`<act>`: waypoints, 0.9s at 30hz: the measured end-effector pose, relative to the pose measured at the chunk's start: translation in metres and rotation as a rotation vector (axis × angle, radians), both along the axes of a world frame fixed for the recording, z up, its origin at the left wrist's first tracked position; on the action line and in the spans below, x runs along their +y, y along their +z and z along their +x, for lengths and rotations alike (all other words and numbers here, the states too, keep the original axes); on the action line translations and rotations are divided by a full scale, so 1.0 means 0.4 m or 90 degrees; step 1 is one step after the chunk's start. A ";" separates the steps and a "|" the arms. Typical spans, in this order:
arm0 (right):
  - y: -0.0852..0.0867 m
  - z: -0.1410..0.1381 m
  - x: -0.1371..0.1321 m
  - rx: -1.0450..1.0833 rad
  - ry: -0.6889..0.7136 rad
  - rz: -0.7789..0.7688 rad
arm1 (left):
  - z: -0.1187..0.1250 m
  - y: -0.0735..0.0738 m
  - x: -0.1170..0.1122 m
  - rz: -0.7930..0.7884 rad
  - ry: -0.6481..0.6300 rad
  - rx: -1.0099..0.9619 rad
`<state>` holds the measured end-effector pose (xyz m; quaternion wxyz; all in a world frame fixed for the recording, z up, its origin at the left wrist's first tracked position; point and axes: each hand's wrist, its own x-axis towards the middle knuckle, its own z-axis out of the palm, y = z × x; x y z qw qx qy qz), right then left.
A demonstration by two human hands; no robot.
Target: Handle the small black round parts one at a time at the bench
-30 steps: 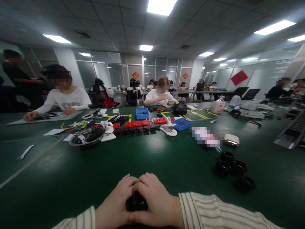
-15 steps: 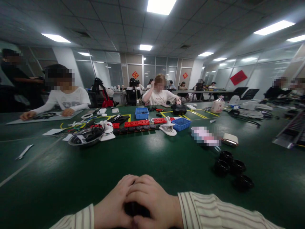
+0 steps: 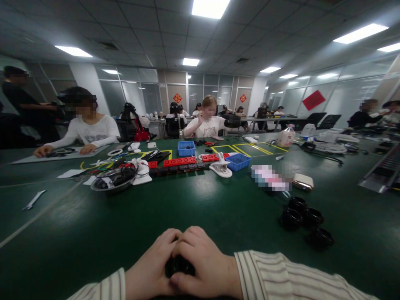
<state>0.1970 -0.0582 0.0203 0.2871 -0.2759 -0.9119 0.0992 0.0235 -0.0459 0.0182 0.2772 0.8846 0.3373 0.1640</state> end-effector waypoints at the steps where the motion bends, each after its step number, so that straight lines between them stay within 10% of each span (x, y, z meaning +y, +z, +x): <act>1: 0.001 0.000 0.000 0.002 0.014 0.005 | 0.001 0.001 -0.001 -0.003 -0.001 -0.003; 11: 0.005 0.006 0.007 -0.012 0.228 0.071 | -0.009 -0.015 0.010 -0.013 -0.002 -0.012; 27: -0.004 0.000 -0.004 0.018 -0.020 -0.007 | 0.003 -0.001 -0.008 0.007 0.036 0.020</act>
